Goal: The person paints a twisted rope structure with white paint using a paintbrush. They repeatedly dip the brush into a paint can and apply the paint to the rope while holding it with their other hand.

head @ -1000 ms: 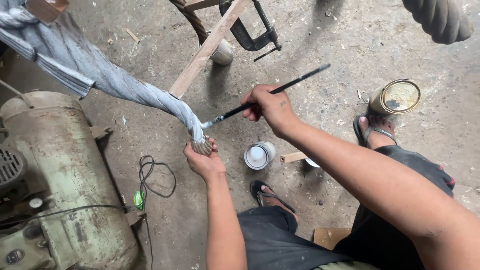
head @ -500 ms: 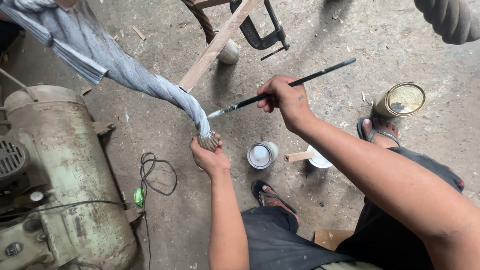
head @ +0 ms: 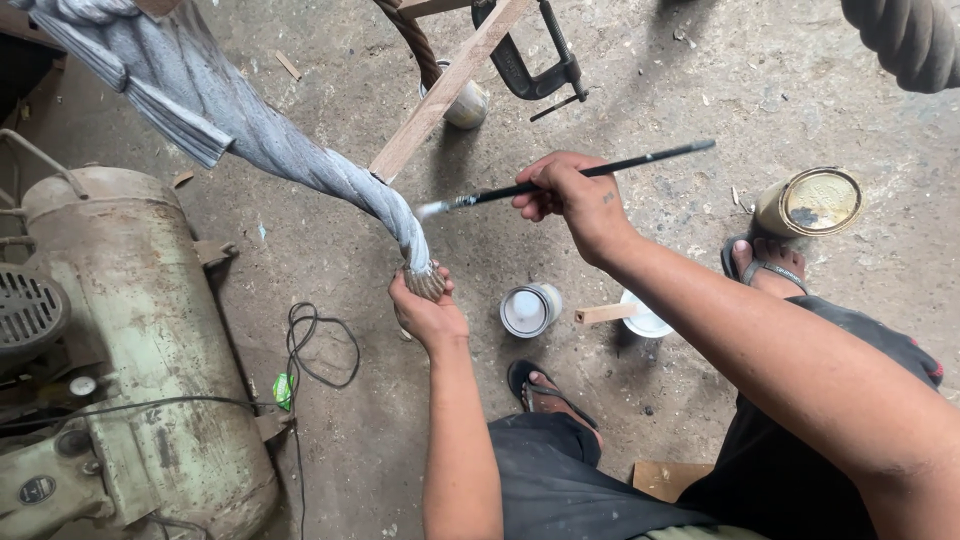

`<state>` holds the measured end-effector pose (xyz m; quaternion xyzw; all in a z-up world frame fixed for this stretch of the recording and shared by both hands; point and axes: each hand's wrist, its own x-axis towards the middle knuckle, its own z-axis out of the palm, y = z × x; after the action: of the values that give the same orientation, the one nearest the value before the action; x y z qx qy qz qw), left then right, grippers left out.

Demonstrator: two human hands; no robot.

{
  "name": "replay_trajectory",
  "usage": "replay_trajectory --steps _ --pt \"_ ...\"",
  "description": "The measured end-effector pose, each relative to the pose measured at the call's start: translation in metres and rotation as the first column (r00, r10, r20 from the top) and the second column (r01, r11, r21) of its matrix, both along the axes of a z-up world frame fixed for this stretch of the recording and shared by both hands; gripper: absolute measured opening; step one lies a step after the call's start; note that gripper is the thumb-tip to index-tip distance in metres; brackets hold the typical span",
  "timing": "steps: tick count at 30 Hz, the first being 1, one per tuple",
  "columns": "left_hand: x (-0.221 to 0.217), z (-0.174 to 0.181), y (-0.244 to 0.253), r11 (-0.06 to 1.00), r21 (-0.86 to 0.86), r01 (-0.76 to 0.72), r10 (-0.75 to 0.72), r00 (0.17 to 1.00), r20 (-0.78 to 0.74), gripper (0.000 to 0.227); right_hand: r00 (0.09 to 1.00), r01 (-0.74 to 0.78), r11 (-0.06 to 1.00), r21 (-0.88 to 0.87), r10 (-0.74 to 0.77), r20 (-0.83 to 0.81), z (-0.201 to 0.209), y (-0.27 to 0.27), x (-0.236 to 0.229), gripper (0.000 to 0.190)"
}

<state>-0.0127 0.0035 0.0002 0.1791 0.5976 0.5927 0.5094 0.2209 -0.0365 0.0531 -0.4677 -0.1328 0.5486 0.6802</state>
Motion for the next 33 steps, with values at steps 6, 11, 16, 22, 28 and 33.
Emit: replay_trajectory --steps 6,11,16,22,28,33 --pt "0.004 0.007 -0.004 1.0 -0.001 0.008 -0.008 1.0 -0.003 0.023 1.0 0.015 1.0 0.025 -0.015 0.006 0.008 -0.006 0.002 0.026" --pt "0.005 0.006 -0.003 0.999 0.009 -0.031 0.031 0.999 0.02 0.022 0.995 -0.059 0.997 0.041 0.055 0.087 0.009 -0.015 0.003 0.023" --pt "0.004 0.003 -0.002 1.0 0.017 0.01 -0.01 1.0 0.018 0.024 0.998 0.004 0.997 0.079 -0.009 0.062 0.02 -0.013 0.003 0.025" --pt "0.004 -0.001 -0.002 1.0 0.021 0.018 -0.018 1.0 0.013 0.025 0.996 0.062 0.991 0.122 -0.07 0.061 0.029 -0.02 0.0 0.026" --pt "0.008 0.003 -0.004 0.999 0.026 0.03 -0.029 0.999 -0.044 0.026 0.944 -0.068 0.987 0.145 0.016 0.329 0.035 -0.041 -0.014 0.019" --pt "0.007 -0.012 -0.002 0.999 0.03 0.032 -0.031 0.999 -0.035 0.026 0.953 -0.062 0.985 0.162 0.01 0.304 0.05 -0.042 -0.007 0.021"
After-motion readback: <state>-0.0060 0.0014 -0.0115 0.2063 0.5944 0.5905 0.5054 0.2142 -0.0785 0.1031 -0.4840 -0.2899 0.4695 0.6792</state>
